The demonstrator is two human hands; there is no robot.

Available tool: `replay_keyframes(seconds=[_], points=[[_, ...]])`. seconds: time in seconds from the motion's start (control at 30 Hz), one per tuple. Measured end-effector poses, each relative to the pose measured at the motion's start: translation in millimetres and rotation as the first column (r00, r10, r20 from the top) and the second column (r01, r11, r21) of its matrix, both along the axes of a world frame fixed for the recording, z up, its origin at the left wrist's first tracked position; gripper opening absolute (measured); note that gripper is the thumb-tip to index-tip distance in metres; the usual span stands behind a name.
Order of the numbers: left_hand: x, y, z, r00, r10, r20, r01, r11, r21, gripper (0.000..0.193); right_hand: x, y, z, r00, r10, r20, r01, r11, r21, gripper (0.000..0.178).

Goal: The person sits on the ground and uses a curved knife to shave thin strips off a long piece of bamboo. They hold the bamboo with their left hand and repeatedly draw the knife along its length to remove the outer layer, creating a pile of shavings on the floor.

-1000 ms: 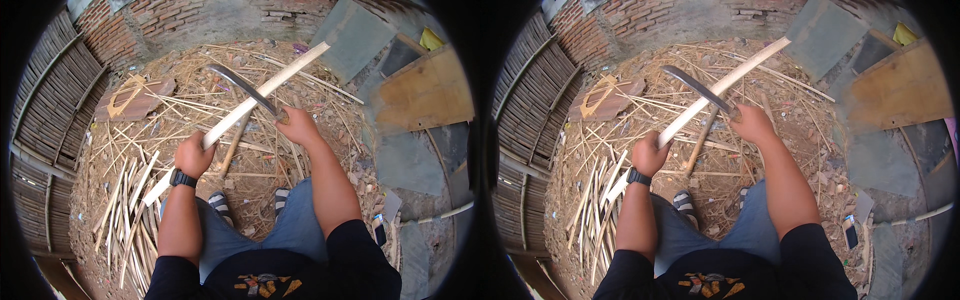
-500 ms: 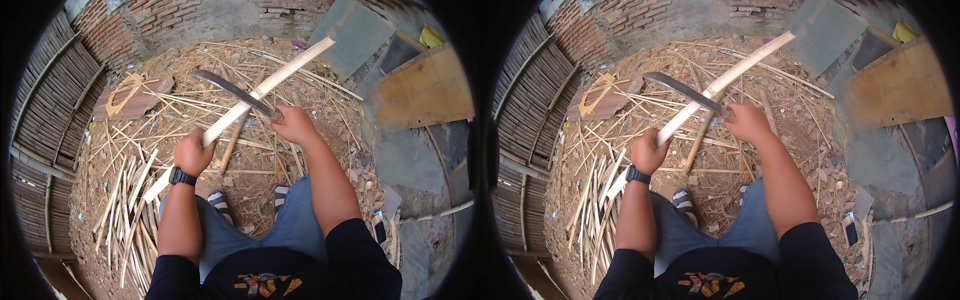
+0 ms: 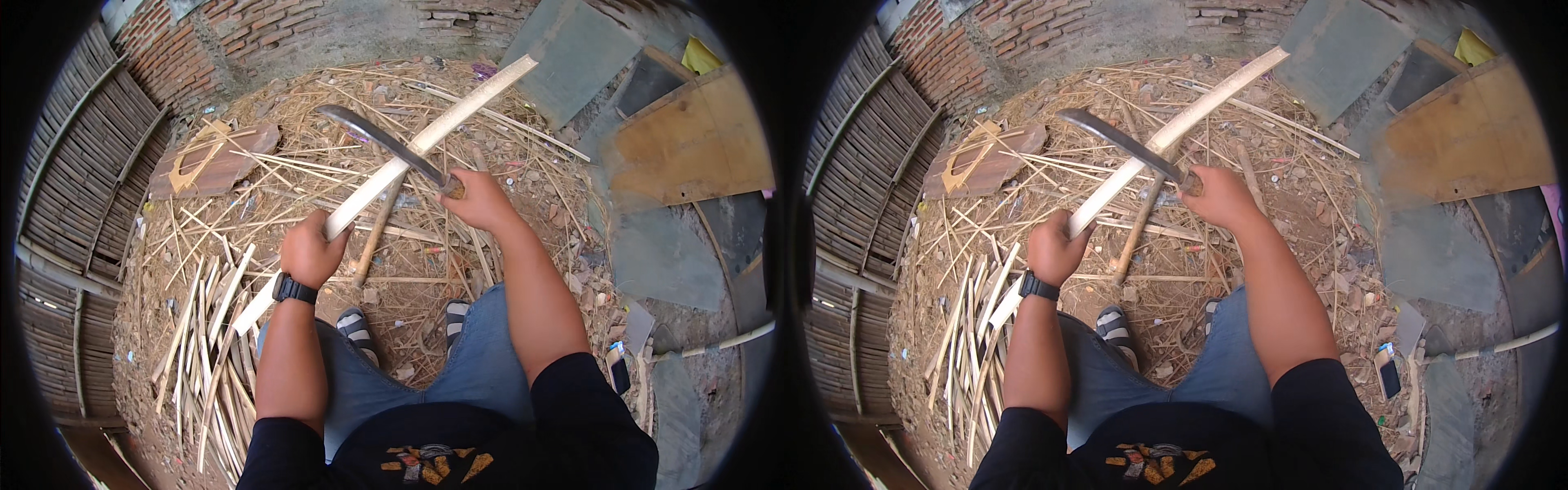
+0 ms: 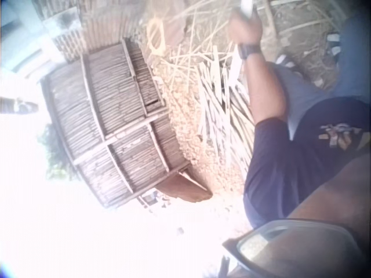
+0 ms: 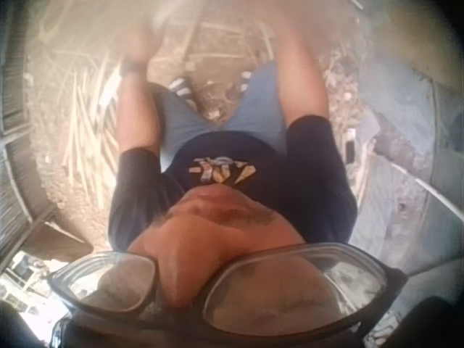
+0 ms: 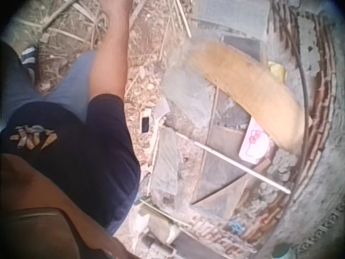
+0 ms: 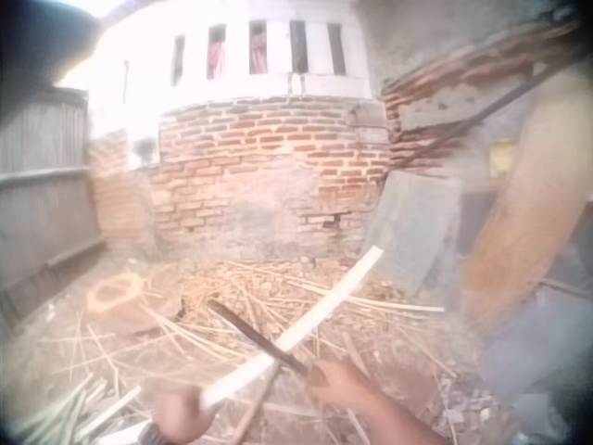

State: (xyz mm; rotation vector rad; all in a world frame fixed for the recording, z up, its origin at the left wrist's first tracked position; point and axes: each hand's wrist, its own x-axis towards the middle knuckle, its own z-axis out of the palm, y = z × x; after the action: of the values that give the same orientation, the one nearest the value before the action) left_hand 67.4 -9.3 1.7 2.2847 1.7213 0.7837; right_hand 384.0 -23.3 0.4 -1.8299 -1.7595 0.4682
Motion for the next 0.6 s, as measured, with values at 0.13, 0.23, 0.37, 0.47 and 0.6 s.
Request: replay_keyframes(seconds=[0.13, 0.23, 0.37, 0.47, 0.6], points=[[-9.8, 1.0, -6.5, 1.000, -0.004, 0.000, 0.004, 0.999, 0.042, 0.039, -18.0, -8.1, 27.5, 0.972, 0.169, 0.161, -0.153, 0.983, -0.102, 0.050], [-12.0, 3.7, -4.3, 1.000, 0.005, -0.031, -0.003, 0.998, 0.065, 0.039, 30.3, 15.2, -7.1, 0.991, -0.060, -0.119, 0.059, 0.998, -0.011, 0.047], [-12.4, 2.2, 0.8, 0.999, 0.021, -0.026, -0.020, 1.000, 0.014, 0.038, 53.1, 20.4, -13.7, 0.892, -0.308, -0.332, 0.333, 0.943, 0.018, 0.046], [-9.8, 3.4, -1.0, 1.000, -0.006, -0.008, 0.006, 1.000, 0.027, 0.037, 35.7, 11.2, -7.6, 0.940, -0.236, -0.245, 0.243, 0.970, -0.002, 0.046], [-6.3, 1.0, -3.2, 0.997, -0.004, 0.076, 0.004, 1.000, 0.008, 0.038, -5.0, -7.0, 19.0, 0.998, 0.002, 0.062, -0.001, 1.000, -0.004, 0.044]])
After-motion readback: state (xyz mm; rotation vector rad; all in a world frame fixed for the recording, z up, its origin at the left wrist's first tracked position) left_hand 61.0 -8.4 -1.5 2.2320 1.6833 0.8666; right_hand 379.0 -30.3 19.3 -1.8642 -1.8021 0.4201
